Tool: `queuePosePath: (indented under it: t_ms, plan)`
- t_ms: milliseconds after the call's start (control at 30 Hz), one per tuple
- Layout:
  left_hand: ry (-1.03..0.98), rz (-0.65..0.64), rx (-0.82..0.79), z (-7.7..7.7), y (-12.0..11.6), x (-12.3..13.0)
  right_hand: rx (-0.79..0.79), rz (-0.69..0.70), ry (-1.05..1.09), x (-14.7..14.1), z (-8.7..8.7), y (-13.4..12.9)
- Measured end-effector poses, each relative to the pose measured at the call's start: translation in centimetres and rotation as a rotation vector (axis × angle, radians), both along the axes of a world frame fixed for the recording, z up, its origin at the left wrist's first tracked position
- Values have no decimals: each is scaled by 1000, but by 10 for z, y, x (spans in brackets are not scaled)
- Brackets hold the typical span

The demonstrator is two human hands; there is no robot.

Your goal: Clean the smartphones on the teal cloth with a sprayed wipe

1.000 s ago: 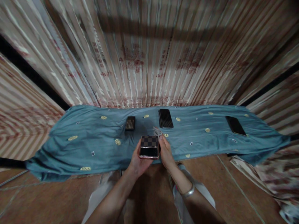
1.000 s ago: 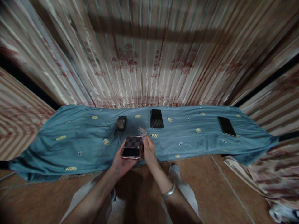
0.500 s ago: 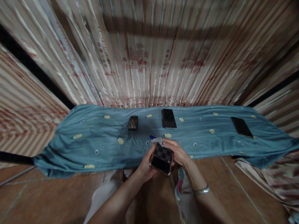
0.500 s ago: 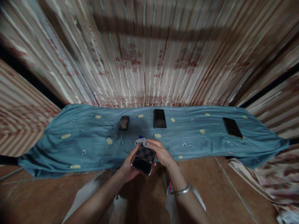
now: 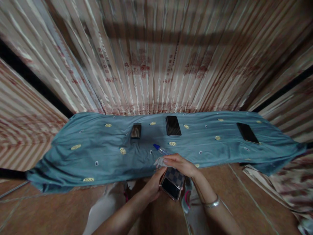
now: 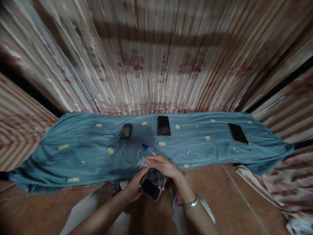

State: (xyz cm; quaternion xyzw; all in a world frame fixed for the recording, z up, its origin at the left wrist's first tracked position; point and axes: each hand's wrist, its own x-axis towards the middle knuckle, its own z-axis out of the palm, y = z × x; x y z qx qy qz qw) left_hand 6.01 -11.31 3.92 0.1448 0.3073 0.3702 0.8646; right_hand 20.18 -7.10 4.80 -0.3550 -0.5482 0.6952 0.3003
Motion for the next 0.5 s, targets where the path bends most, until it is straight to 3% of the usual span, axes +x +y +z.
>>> queuePosePath:
  t_ms: [100, 167, 333, 500]
  plan:
    - [33, -110, 4, 4, 6, -2, -25, -86, -30, 3, 1, 3]
    - [39, -106, -2, 5, 11, -5, -27, -141, -67, 6, 1, 6]
    - [87, 119, -37, 8, 27, -12, 88, -223, -71, 8, -5, 11]
    - [116, 313, -79, 12, 40, -17, 137, -327, -17, -8, -14, 13]
